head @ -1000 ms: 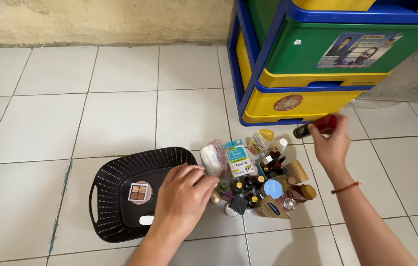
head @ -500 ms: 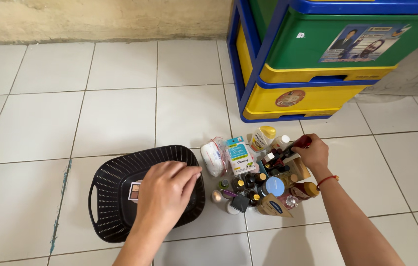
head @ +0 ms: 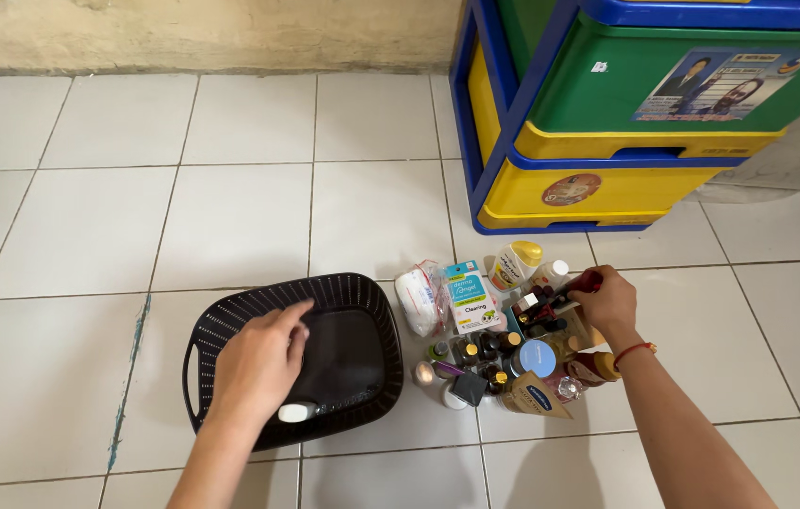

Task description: The person empties a black plastic basket of cosmetics and toiletries onto the tiled floor, arranging the items in a neat pile. They then use a dark cloth to wipe the inside and outside of the basket.

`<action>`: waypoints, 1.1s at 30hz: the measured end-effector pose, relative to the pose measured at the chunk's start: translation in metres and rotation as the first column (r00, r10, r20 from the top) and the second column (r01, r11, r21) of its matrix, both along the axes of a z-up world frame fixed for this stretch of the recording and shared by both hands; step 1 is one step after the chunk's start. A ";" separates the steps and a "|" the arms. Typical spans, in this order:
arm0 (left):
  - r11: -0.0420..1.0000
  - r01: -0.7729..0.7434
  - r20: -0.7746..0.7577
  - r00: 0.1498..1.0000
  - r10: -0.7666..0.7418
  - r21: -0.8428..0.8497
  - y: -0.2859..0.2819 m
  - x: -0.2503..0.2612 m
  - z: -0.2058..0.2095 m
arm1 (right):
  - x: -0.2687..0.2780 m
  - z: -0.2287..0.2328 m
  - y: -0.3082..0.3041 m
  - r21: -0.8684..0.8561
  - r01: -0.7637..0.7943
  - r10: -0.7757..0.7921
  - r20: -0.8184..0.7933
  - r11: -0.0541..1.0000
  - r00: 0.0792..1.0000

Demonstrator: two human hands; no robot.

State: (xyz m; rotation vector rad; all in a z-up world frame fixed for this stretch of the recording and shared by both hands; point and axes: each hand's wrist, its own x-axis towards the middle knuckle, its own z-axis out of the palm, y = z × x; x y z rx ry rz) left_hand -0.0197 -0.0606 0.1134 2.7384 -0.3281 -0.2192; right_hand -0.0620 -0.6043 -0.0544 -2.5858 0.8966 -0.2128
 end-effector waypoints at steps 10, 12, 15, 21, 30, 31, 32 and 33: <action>0.951 0.218 -0.598 0.801 -0.046 0.219 0.019 -0.021 -0.072 | 0.002 0.009 -0.003 0.041 -0.059 0.062 -0.083 0.997 0.995; 0.958 0.207 -0.602 0.797 -0.047 0.199 0.022 -0.024 -0.090 | -0.001 0.019 0.001 0.094 -0.045 0.055 -0.097 0.995 0.994; 0.975 0.164 -0.580 0.813 -0.049 0.148 0.028 -0.028 -0.109 | -0.003 0.036 0.010 0.101 -0.102 0.113 -0.114 0.990 0.987; 0.984 0.121 -0.510 0.859 -0.039 0.129 0.031 -0.027 -0.093 | -0.009 0.069 0.033 0.001 -0.167 0.167 0.031 0.986 0.985; 0.985 0.161 -0.223 0.960 -0.169 -0.055 -0.021 -0.016 0.034 | -0.033 0.177 0.138 -0.029 -0.324 0.319 0.263 0.946 0.910; 0.980 0.173 -0.185 0.964 -0.189 -0.095 -0.032 -0.018 0.042 | -0.034 0.187 0.156 0.172 -0.314 0.282 0.185 0.934 0.941; 0.966 0.205 -0.150 0.962 -0.228 -0.155 -0.044 -0.020 0.048 | -0.040 0.196 0.174 0.235 -0.453 0.414 0.198 0.860 0.888; 0.948 0.237 -0.111 0.958 -0.265 -0.214 -0.055 -0.022 0.052 | -0.045 0.201 0.193 0.295 -0.578 0.535 0.219 0.761 0.816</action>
